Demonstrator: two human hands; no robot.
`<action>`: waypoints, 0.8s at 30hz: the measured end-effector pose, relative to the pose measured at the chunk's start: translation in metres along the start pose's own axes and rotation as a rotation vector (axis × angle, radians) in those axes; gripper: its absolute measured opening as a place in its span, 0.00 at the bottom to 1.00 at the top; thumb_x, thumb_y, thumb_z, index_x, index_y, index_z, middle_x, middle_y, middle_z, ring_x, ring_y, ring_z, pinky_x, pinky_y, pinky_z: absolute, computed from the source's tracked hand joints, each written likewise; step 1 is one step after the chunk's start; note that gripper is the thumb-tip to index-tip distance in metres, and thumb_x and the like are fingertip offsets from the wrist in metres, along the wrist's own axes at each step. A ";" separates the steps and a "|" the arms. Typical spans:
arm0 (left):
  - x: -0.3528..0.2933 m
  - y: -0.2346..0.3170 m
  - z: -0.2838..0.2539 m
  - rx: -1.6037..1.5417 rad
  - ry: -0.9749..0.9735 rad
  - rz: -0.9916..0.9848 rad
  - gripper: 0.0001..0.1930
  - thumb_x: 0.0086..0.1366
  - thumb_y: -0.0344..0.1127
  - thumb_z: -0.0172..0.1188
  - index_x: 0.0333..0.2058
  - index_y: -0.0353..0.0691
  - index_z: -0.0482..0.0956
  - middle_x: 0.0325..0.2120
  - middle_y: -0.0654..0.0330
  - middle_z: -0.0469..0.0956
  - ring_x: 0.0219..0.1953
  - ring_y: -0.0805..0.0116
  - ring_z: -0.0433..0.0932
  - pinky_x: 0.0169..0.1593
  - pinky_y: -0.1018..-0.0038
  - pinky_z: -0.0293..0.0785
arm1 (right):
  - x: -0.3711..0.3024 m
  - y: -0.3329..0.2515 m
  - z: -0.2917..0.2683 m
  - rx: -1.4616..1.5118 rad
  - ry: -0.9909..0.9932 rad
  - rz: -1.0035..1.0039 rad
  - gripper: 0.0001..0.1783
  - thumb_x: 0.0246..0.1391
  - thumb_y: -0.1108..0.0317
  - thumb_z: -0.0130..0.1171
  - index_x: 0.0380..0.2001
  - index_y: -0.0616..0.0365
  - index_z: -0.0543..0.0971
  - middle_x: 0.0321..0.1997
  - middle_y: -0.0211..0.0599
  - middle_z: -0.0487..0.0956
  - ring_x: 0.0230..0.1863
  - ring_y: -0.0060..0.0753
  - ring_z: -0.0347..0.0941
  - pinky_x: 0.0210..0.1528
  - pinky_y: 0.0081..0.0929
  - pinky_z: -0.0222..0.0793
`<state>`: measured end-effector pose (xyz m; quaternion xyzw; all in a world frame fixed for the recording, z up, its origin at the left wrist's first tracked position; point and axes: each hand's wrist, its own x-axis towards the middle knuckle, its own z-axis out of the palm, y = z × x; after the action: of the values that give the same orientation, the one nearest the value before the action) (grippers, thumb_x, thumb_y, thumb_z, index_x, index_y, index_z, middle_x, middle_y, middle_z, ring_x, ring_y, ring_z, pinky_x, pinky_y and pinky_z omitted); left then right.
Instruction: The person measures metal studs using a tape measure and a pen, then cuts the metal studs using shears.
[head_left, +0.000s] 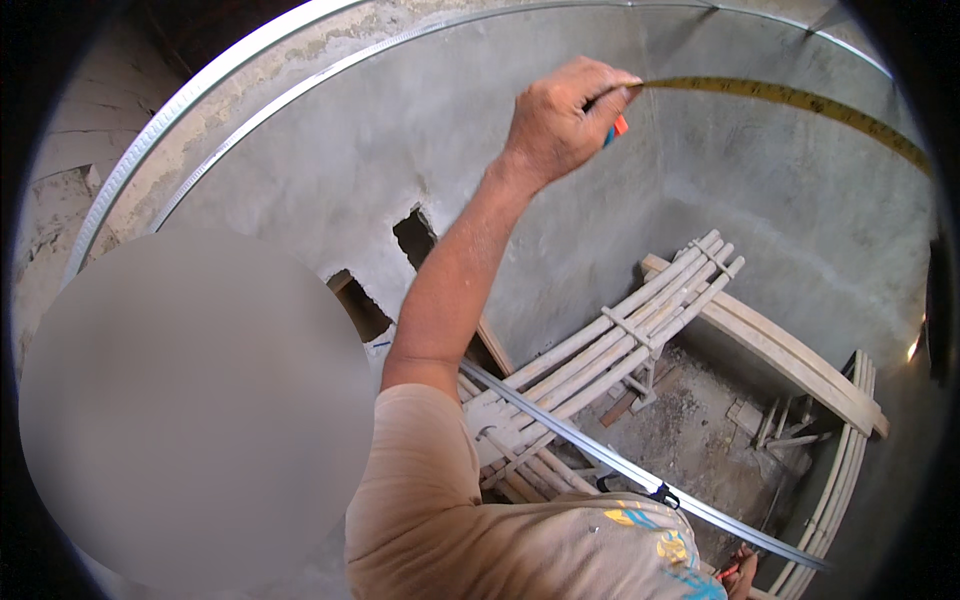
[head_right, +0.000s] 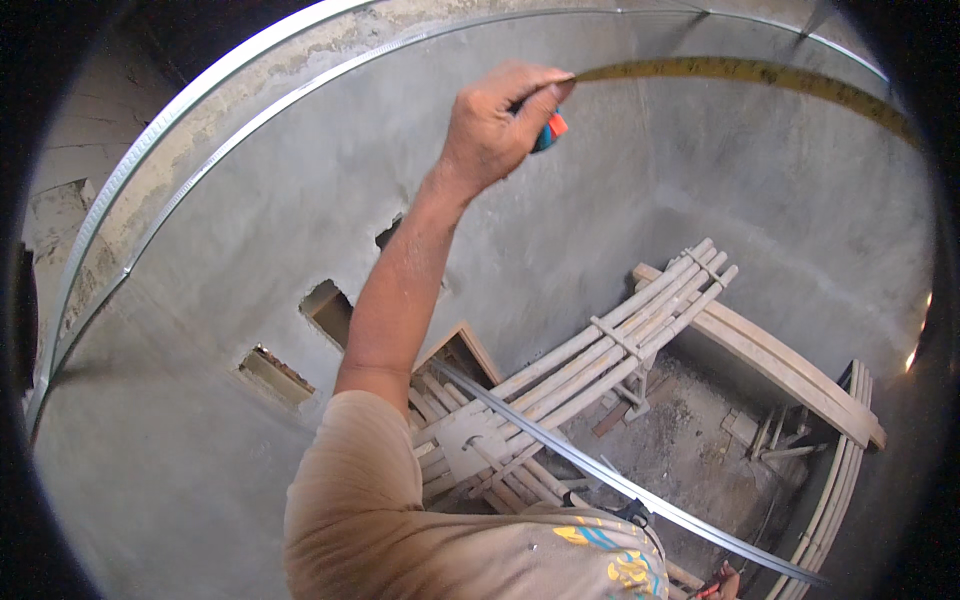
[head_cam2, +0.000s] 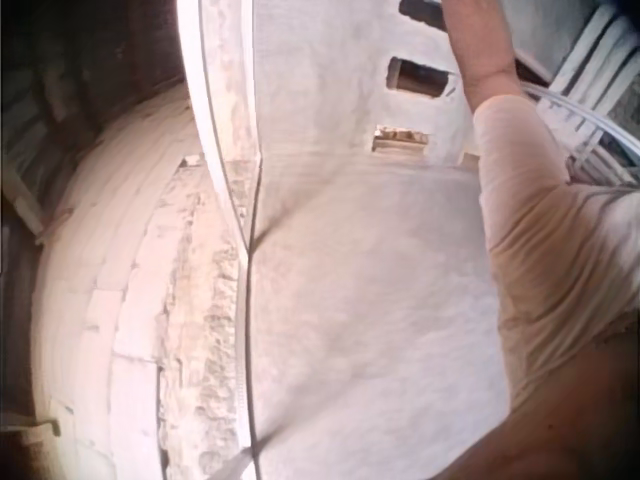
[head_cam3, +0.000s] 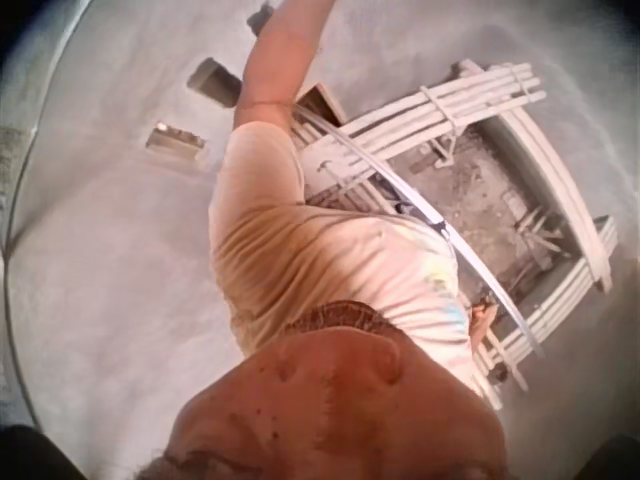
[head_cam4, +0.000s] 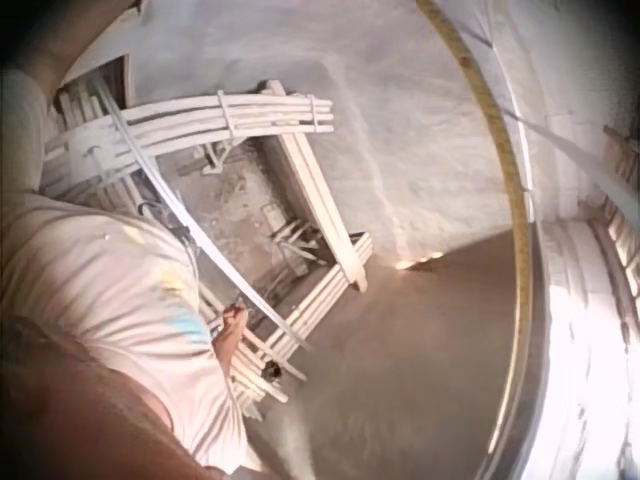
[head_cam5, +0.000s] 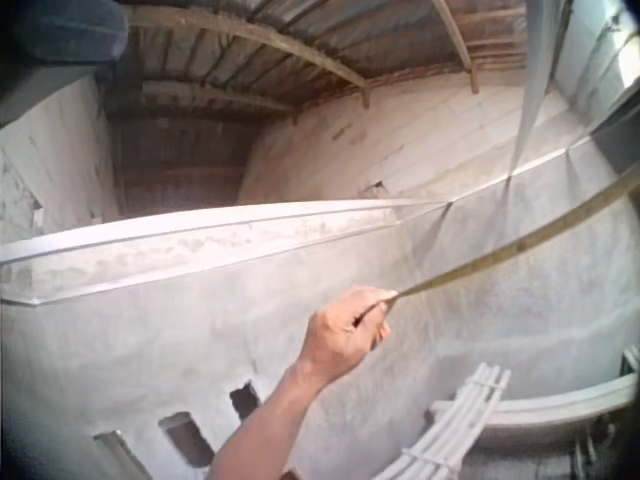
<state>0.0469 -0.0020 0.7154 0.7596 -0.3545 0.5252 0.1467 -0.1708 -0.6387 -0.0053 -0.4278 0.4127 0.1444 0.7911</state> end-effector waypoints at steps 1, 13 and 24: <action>-0.004 -0.012 0.002 0.007 0.032 0.007 0.07 0.65 0.38 0.62 0.38 0.45 0.86 0.33 0.62 0.84 0.33 0.65 0.83 0.37 0.71 0.79 | 0.002 0.007 -0.002 -0.004 -0.044 -0.016 0.09 0.56 0.62 0.60 0.31 0.53 0.74 0.28 0.31 0.73 0.30 0.37 0.68 0.41 0.35 0.68; -0.018 -0.065 -0.044 -0.140 -0.079 -0.144 0.09 0.73 0.31 0.55 0.44 0.35 0.82 0.20 0.66 0.76 0.21 0.81 0.73 0.25 0.81 0.69 | -0.029 0.026 0.098 -0.072 0.006 0.191 0.13 0.58 0.63 0.58 0.24 0.45 0.65 0.17 0.22 0.62 0.10 0.20 0.50 0.09 0.18 0.47; -0.019 -0.073 -0.061 -0.054 -0.019 -0.231 0.09 0.73 0.31 0.53 0.45 0.37 0.81 0.22 0.68 0.75 0.23 0.82 0.74 0.28 0.82 0.69 | -0.041 0.003 0.067 -0.169 0.083 0.231 0.12 0.55 0.63 0.61 0.31 0.51 0.67 0.21 0.31 0.66 0.11 0.21 0.54 0.08 0.19 0.51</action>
<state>0.0512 0.0931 0.7340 0.7961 -0.2802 0.4876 0.2233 -0.1624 -0.5785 0.0442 -0.4483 0.4780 0.2509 0.7125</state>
